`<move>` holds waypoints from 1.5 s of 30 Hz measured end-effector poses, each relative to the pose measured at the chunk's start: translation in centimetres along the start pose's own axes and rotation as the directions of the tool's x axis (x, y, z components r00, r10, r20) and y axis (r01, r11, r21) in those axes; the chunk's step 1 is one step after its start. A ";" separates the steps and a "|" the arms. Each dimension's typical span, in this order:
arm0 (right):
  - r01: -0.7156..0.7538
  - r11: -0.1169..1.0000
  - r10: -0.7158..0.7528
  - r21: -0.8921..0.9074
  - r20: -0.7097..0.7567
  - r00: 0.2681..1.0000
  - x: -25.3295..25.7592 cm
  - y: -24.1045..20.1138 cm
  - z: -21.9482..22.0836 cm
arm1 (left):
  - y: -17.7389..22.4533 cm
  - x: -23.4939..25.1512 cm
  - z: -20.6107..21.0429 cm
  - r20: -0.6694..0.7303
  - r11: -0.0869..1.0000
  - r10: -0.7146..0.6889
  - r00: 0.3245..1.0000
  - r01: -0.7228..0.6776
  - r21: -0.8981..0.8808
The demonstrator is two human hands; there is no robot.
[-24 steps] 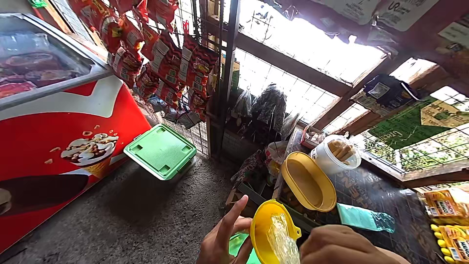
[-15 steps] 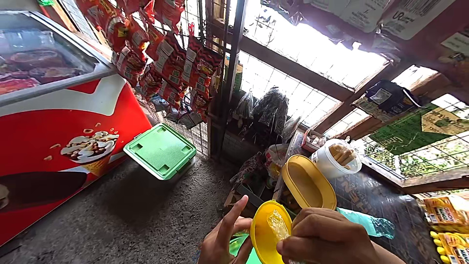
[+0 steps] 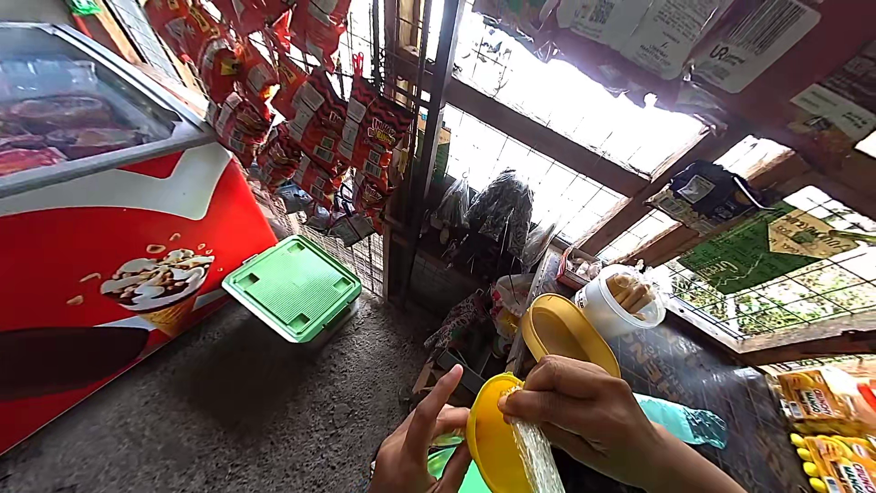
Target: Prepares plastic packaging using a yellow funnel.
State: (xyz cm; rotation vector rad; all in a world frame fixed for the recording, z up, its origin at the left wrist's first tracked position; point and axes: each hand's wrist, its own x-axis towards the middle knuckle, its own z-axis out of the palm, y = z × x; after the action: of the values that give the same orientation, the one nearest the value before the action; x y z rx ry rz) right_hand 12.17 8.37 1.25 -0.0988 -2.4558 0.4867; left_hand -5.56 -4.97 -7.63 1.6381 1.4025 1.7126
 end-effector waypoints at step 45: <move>-0.048 0.999 0.049 -0.015 0.017 0.999 0.0 0.0 -3.8 | -1.6 3.2 -0.5 -0.058 0.996 -0.001 0.998 -0.004 -0.084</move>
State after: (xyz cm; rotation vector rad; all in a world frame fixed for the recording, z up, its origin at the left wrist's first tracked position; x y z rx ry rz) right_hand 14.42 9.54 4.03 -0.1612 -2.4788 0.4928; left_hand -7.31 -1.89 -7.23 1.5572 1.3364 1.8079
